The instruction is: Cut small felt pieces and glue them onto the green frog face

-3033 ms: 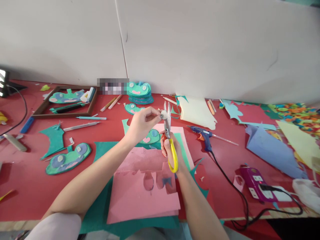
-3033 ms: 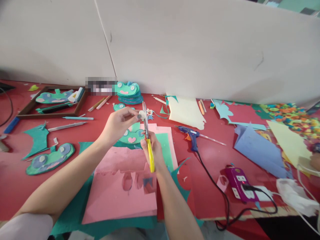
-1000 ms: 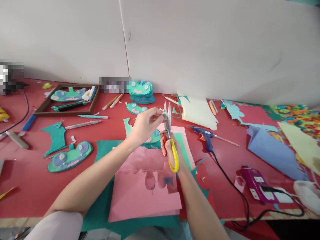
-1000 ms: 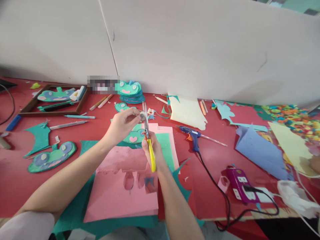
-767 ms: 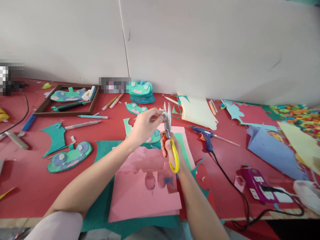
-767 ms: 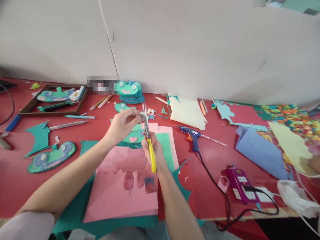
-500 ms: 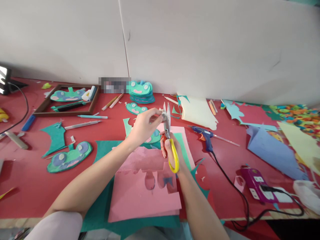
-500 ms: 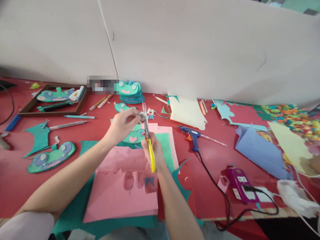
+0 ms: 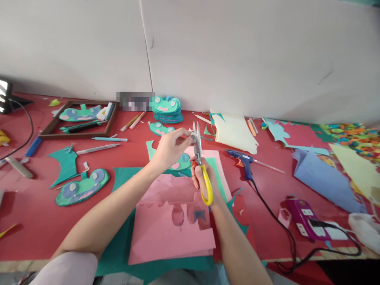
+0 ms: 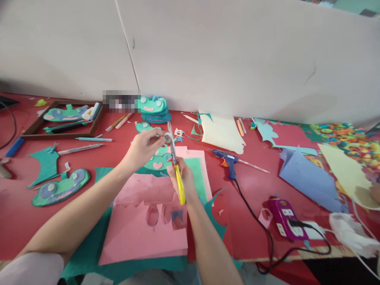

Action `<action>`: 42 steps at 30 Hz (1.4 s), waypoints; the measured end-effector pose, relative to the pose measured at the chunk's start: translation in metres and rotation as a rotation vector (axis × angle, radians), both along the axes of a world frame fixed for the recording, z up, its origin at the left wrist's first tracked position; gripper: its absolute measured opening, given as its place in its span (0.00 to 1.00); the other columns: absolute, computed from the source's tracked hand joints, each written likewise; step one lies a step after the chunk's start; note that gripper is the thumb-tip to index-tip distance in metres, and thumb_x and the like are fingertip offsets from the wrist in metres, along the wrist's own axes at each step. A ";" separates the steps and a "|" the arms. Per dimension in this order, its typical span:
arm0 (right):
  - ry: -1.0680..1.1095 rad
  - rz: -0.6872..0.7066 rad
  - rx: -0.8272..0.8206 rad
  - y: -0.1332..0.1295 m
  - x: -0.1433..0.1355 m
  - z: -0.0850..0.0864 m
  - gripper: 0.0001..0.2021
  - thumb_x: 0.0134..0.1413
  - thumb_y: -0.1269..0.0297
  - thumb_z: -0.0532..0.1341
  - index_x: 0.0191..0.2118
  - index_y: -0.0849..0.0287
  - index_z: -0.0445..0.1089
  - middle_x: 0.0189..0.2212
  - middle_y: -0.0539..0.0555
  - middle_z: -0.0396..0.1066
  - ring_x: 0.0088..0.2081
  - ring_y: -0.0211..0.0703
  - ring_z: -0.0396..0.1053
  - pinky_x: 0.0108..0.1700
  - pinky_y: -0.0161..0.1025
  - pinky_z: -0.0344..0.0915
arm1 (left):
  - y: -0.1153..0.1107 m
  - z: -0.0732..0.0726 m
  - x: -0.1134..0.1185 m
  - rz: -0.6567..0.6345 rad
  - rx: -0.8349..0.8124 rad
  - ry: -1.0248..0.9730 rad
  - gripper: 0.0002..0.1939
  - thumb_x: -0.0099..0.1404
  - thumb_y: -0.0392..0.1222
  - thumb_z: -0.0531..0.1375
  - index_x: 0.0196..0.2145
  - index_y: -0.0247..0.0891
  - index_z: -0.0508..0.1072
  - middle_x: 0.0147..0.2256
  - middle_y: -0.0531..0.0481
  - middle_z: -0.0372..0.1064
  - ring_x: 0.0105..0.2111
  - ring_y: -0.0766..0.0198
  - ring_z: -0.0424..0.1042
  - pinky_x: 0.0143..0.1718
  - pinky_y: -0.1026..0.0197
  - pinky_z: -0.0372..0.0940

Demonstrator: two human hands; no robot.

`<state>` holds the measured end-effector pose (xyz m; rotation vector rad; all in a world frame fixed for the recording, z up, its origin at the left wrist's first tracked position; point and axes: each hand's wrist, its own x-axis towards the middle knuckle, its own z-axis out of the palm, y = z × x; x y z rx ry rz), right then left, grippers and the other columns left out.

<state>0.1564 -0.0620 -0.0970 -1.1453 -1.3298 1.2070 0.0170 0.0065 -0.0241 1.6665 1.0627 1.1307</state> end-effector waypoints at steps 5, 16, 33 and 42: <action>-0.023 -0.015 0.021 0.000 0.000 -0.001 0.21 0.57 0.44 0.53 0.44 0.56 0.62 0.24 0.46 0.54 0.19 0.30 0.48 0.18 0.31 0.49 | 0.000 0.001 -0.002 -0.011 -0.003 0.019 0.04 0.61 0.38 0.56 0.29 0.38 0.69 0.34 0.51 0.75 0.39 0.61 0.75 0.42 0.62 0.69; -0.057 -0.034 0.013 0.000 0.001 0.001 0.20 0.56 0.45 0.55 0.43 0.57 0.63 0.22 0.44 0.54 0.18 0.29 0.49 0.18 0.29 0.49 | 0.003 0.002 -0.005 -0.038 0.008 0.025 0.05 0.61 0.38 0.56 0.29 0.38 0.70 0.34 0.50 0.75 0.39 0.62 0.74 0.42 0.62 0.68; -0.062 -0.012 -0.031 0.000 0.007 0.011 0.19 0.54 0.45 0.56 0.40 0.58 0.64 0.21 0.44 0.53 0.18 0.29 0.48 0.18 0.30 0.45 | 0.011 0.012 -0.020 -0.040 0.036 0.252 0.10 0.60 0.45 0.58 0.27 0.37 0.74 0.25 0.52 0.70 0.25 0.68 0.68 0.23 0.68 0.60; -0.073 0.055 0.038 0.002 0.007 0.005 0.27 0.52 0.37 0.52 0.44 0.57 0.62 0.24 0.46 0.54 0.20 0.32 0.50 0.20 0.33 0.50 | 0.011 0.010 -0.022 -0.081 0.026 0.221 0.11 0.60 0.47 0.58 0.29 0.37 0.74 0.29 0.50 0.73 0.29 0.65 0.72 0.29 0.66 0.64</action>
